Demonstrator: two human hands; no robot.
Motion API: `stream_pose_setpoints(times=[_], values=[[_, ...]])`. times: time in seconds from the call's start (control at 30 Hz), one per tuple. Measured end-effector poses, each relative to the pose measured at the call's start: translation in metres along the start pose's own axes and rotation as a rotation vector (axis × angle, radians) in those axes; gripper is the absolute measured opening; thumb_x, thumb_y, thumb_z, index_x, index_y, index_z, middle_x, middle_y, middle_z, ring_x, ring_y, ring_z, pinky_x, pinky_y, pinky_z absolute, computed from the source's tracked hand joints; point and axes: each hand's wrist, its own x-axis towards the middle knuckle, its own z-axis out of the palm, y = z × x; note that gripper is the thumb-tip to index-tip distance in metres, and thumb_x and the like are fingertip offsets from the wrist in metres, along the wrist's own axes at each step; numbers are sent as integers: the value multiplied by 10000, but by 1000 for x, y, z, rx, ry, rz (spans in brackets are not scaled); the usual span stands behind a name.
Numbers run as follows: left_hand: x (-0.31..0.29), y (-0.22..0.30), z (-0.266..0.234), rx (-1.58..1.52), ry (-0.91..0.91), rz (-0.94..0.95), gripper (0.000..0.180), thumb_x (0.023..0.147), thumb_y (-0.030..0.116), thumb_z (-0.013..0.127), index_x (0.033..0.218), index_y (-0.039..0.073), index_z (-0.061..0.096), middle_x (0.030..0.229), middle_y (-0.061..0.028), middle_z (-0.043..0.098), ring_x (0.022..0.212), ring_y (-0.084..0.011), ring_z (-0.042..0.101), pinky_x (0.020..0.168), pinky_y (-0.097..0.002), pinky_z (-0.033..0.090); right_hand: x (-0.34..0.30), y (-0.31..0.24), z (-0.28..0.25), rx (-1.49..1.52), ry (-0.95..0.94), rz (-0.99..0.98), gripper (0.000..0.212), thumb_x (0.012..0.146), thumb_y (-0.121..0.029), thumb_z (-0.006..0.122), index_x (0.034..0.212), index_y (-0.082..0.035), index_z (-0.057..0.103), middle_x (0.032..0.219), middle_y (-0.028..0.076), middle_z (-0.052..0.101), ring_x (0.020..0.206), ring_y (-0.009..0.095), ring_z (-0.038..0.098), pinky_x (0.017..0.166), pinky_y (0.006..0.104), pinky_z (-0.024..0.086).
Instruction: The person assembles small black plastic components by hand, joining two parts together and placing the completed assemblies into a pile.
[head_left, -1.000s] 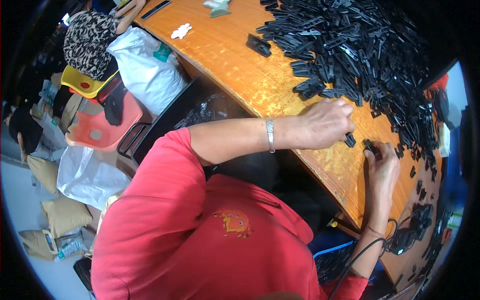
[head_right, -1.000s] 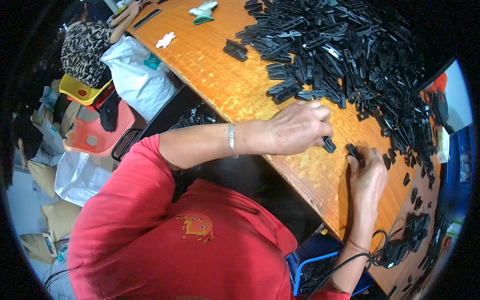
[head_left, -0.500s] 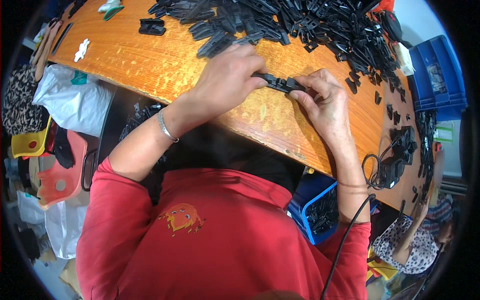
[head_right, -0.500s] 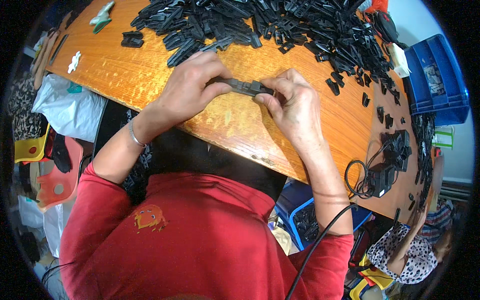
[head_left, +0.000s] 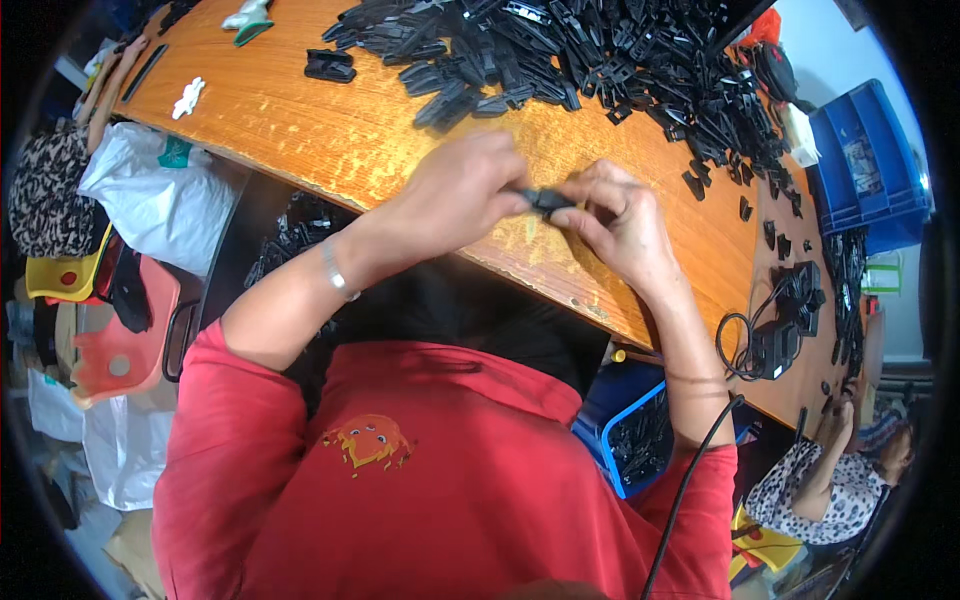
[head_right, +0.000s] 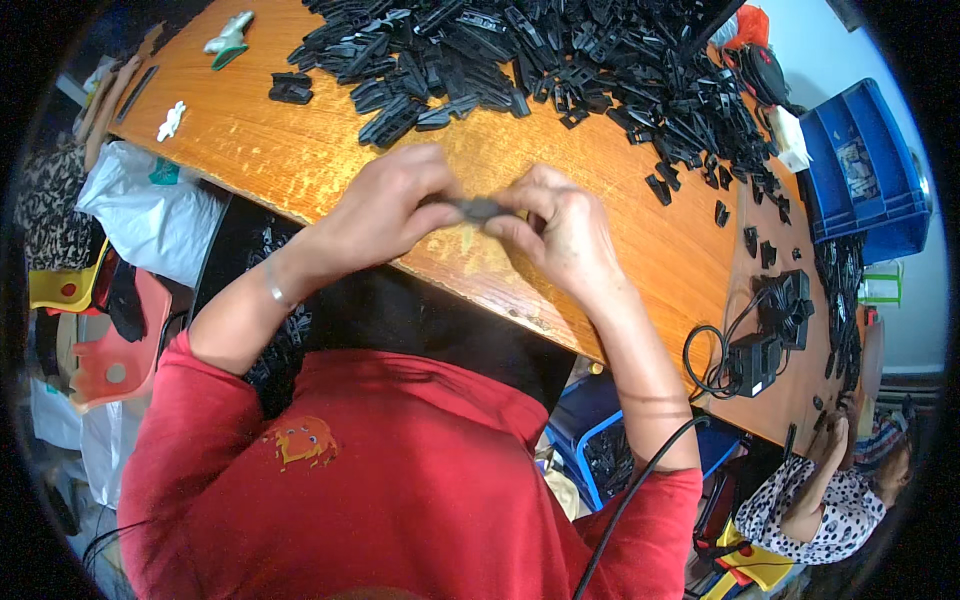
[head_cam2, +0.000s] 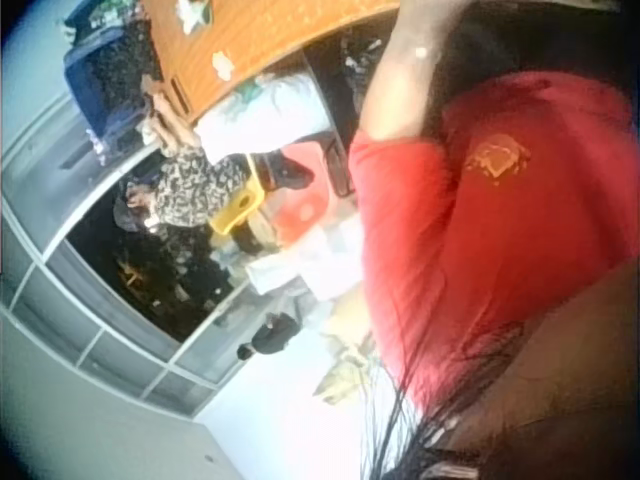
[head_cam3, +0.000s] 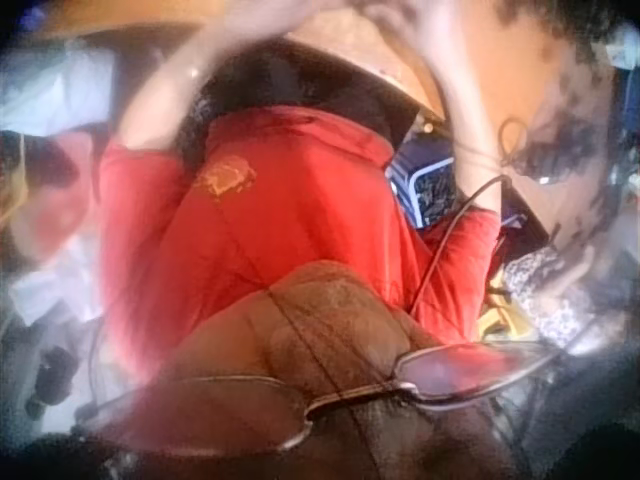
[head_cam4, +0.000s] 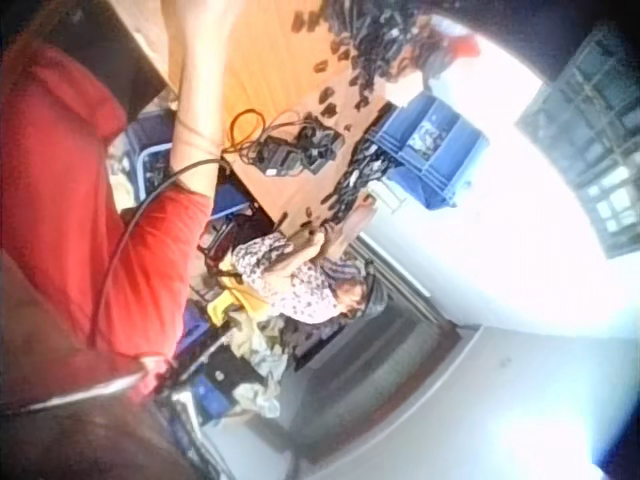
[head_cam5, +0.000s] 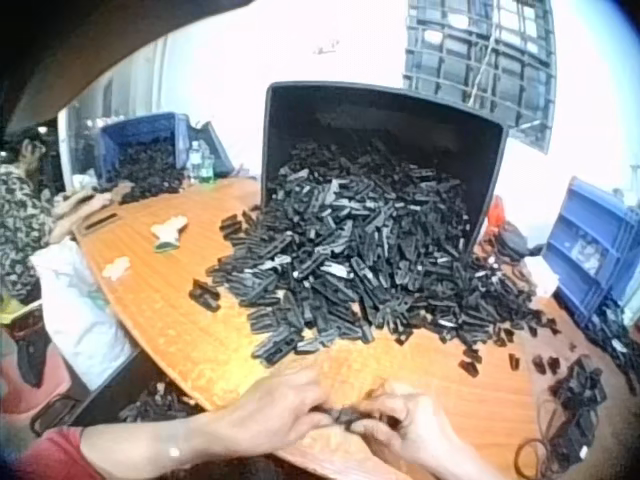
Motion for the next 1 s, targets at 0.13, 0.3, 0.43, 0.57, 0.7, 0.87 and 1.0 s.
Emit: stream_pose_setpoints(times=[0.13, 0.3, 0.43, 0.57, 0.7, 0.87, 1.0], values=[[-54, -6, -82, 51, -197, -205, 147, 908, 100, 790, 1006, -5, 761, 941, -123, 697, 908, -291, 703, 786, -397, 555, -12, 17, -34, 13, 122, 151, 172, 890, -109, 855, 1025, -7, 826, 1012, 140, 767, 937, 275, 745, 835, 368, 590], [-55, -21, -103, 165, 138, -325, 244, 960, 122, 783, 1172, 6, 743, 980, -111, 697, 867, -226, 709, 785, -350, 567, -16, 61, -79, -769, 353, 524, 341, 935, -205, 826, 1249, -78, 787, 1238, 170, 722, 1019, 373, 755, 885, 466, 593], [-17, -28, -63, 426, 224, -92, 292, 904, 148, 832, 1158, 28, 757, 1007, -136, 671, 993, -314, 688, 860, -396, 571, -17, 79, -77, -805, 260, 508, 282, 944, -180, 808, 1207, -79, 802, 1193, 170, 743, 1019, 368, 757, 892, 454, 596], [0, -33, -40, 471, 210, -90, 266, 880, 146, 842, 1102, 22, 765, 1011, -140, 667, 1026, -343, 662, 888, -429, 561, -15, 82, -74, -736, 247, 455, 214, 957, -153, 790, 1158, -84, 816, 1076, 166, 744, 968, 340, 755, 850, 433, 591], [1, -39, -36, 525, 213, -84, 195, 894, 122, 821, 1048, 17, 765, 998, -125, 681, 1023, -341, 665, 883, -439, 562, -15, 68, -60, -487, 252, 314, 195, 979, -160, 775, 1149, -69, 806, 980, 172, 710, 809, 335, 707, 765, 444, 557], [-8, -37, -41, 446, 257, -95, 183, 903, 97, 812, 1073, 38, 774, 959, -143, 749, 909, -347, 726, 820, -439, 580, -12, 39, -36, -476, 245, 159, 176, 1006, -156, 743, 1158, -81, 789, 1010, 213, 771, 937, 404, 756, 812, 469, 592], [-12, -24, -43, 191, 167, -247, 196, 922, 90, 806, 1109, 37, 780, 949, -131, 767, 854, -287, 745, 794, -370, 584, -14, 31, -29, -459, 185, 170, 187, 996, -148, 753, 1162, -63, 757, 976, 226, 780, 929, 411, 765, 811, 490, 594]])
